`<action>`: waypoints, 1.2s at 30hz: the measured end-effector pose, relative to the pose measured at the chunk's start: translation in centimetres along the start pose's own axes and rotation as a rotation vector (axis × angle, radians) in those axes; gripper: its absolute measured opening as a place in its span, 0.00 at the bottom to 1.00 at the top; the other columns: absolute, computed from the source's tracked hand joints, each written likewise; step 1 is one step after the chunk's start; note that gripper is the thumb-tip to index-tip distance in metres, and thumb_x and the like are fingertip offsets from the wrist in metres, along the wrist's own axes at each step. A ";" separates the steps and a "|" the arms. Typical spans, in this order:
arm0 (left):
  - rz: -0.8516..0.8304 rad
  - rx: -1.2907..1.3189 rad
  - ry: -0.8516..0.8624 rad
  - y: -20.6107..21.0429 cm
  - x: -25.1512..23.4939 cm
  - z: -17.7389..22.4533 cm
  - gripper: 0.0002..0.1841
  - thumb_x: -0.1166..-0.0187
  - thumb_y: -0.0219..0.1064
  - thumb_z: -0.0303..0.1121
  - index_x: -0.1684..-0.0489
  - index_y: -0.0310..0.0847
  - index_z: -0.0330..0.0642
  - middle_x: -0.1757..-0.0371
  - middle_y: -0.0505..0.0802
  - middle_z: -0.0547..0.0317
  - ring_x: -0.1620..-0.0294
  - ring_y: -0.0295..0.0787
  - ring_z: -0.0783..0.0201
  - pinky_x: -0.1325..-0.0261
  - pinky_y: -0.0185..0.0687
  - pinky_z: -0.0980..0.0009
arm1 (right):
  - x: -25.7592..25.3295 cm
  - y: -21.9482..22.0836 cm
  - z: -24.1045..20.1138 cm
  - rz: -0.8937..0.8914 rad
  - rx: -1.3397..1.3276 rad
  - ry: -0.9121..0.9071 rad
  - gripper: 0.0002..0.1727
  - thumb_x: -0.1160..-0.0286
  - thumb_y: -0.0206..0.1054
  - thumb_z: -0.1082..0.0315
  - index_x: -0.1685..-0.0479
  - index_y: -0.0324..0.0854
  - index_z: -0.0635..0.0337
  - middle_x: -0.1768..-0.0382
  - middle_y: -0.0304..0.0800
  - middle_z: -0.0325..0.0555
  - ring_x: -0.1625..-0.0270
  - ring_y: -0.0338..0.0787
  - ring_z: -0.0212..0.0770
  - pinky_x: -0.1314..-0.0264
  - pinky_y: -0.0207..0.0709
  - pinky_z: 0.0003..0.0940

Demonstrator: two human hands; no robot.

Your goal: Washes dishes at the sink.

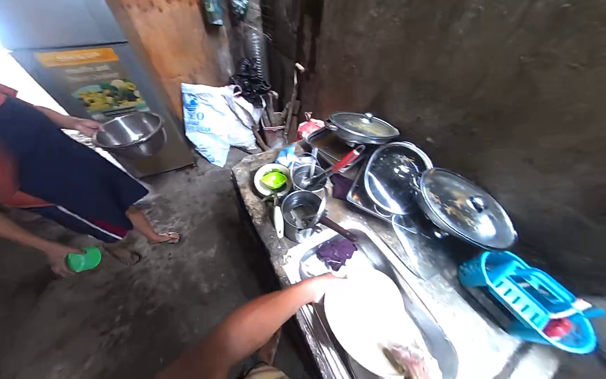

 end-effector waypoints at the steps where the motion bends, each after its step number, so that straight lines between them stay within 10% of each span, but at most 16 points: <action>1: -0.029 0.070 -0.036 0.3 0.4 -0.3 0.25 0.07 0.51 0.47 0.24 0.72 0.37 0.38 0.86 0.43 0.41 0.84 0.54 0.38 0.80 0.53 | -0.3 -1.4 -0.6 0.104 -0.039 0.000 0.21 0.34 0.77 0.66 0.45 0.89 0.72 0.44 0.91 0.71 0.37 0.87 0.74 0.29 0.74 0.69; 4: -0.084 0.346 -0.053 1.7 -0.8 -0.9 0.27 0.07 0.42 0.55 0.32 0.73 0.41 0.49 0.89 0.48 0.52 0.87 0.56 0.49 0.84 0.55 | -0.4 -2.6 1.0 0.477 -0.191 0.144 0.27 0.36 0.76 0.62 0.51 0.83 0.83 0.49 0.88 0.76 0.44 0.89 0.69 0.34 0.80 0.60; 8: -0.157 0.085 0.291 2.9 0.3 2.2 0.28 0.07 0.52 0.49 0.20 0.70 0.36 0.29 0.86 0.46 0.29 0.84 0.58 0.25 0.79 0.56 | 0.6 0.3 8.1 0.863 -0.491 0.492 0.27 0.26 0.69 0.70 0.33 0.73 0.84 0.38 0.84 0.73 0.34 0.86 0.56 0.26 0.78 0.47; 12: -0.218 -0.072 0.363 7.3 3.5 2.0 0.30 0.40 0.78 0.19 0.35 0.74 0.29 0.48 0.91 0.53 0.48 0.90 0.66 0.41 0.89 0.65 | 0.1 1.5 11.5 0.798 -0.426 0.788 0.31 0.19 0.62 0.70 0.16 0.63 0.68 0.22 0.74 0.69 0.20 0.76 0.62 0.17 0.68 0.58; 17: -0.227 -0.167 0.390 9.9 3.6 0.6 0.30 0.51 0.84 0.21 0.44 0.79 0.28 0.53 0.94 0.55 0.51 0.93 0.68 0.42 0.90 0.67 | -5.7 0.1 5.7 0.556 -0.333 0.473 0.27 0.21 0.58 0.71 0.25 0.74 0.77 0.29 0.82 0.71 0.25 0.83 0.62 0.19 0.72 0.54; 23: -0.177 -0.269 0.278 7.1 2.8 -3.2 0.17 0.25 0.65 0.24 0.39 0.77 0.28 0.53 0.89 0.57 0.52 0.84 0.75 0.43 0.81 0.74 | -6.2 3.2 -5.5 0.330 -0.347 -0.222 0.13 0.33 0.65 0.74 0.56 0.95 0.61 0.48 0.97 0.50 0.35 0.92 0.52 0.24 0.77 0.56; 26: -0.176 -0.269 0.380 8.7 3.1 -1.6 0.22 0.26 0.66 0.23 0.33 0.73 0.23 0.46 0.88 0.52 0.45 0.84 0.74 0.36 0.80 0.75 | -4.7 1.8 -2.9 0.483 -0.196 -0.079 0.19 0.33 0.66 0.73 0.42 0.90 0.68 0.43 0.94 0.59 0.38 0.93 0.58 0.32 0.83 0.57; 31: -0.094 -0.082 0.348 8.8 2.5 -1.7 0.25 0.31 0.69 0.21 0.34 0.72 0.24 0.46 0.88 0.48 0.46 0.87 0.64 0.39 0.85 0.66 | -4.6 -0.2 8.5 0.419 -0.119 0.598 0.27 0.14 0.53 0.68 0.18 0.71 0.70 0.18 0.72 0.66 0.14 0.70 0.63 0.11 0.60 0.55; 36: -0.015 0.299 0.246 9.9 2.3 -0.8 0.16 0.07 0.51 0.34 0.33 0.74 0.33 0.50 0.90 0.51 0.51 0.89 0.64 0.44 0.87 0.64 | -4.3 4.3 0.3 0.500 -0.172 0.285 0.24 0.22 0.58 0.67 0.32 0.83 0.72 0.37 0.90 0.65 0.33 0.89 0.63 0.28 0.79 0.61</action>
Point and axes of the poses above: each hand's wrist, its own x-axis away from the middle knuckle, its own y-axis out of the palm, z = x × y, the point moved 10 cm from there along -x, towards the middle knuckle
